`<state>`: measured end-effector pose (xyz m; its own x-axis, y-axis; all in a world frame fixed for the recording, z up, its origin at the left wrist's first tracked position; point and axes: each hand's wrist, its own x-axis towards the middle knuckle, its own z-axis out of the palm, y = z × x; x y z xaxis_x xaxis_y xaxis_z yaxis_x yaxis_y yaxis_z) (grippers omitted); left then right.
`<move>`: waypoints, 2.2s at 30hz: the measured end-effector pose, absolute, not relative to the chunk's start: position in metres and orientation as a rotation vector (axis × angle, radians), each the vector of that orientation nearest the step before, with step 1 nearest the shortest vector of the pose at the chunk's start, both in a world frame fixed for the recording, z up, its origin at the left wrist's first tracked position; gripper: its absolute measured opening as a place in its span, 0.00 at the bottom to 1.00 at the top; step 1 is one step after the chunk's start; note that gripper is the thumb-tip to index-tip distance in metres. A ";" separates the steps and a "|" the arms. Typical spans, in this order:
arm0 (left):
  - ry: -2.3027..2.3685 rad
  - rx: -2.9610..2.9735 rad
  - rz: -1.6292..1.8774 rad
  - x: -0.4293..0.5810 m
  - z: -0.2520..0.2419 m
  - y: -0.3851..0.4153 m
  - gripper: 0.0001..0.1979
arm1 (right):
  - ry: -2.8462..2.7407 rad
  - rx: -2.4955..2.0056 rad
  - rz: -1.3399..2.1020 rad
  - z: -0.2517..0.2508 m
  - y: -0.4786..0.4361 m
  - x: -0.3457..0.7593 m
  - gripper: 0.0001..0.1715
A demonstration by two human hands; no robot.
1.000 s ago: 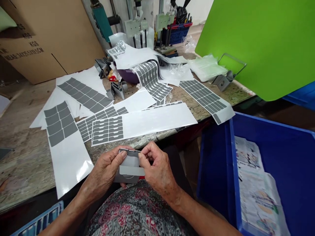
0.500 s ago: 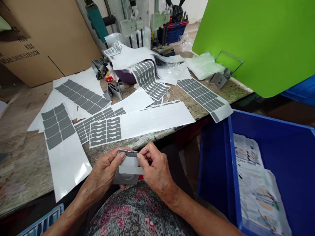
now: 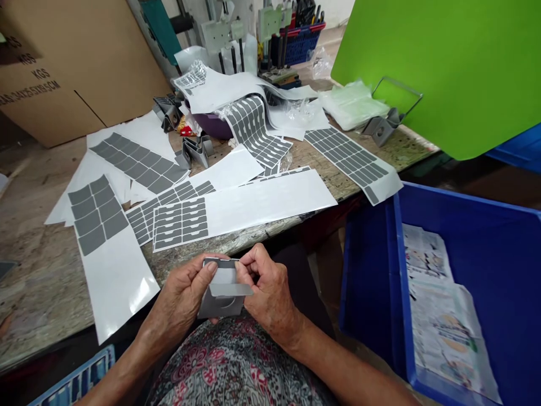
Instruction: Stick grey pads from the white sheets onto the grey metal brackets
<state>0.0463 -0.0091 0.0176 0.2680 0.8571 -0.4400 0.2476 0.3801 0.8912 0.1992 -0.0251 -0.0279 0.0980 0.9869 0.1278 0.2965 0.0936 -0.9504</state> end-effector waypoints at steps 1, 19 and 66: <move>1.270 1.152 0.568 0.046 0.017 -0.010 0.21 | -1.386 -1.384 0.874 -0.029 -0.025 0.199 0.10; 1.287 1.093 0.653 0.043 0.012 -0.016 0.23 | -1.205 -1.389 0.960 -0.034 -0.021 0.190 0.13; 1.083 0.944 0.344 0.026 0.003 -0.014 0.17 | -2.089 -1.152 1.202 -0.037 -0.025 0.227 0.08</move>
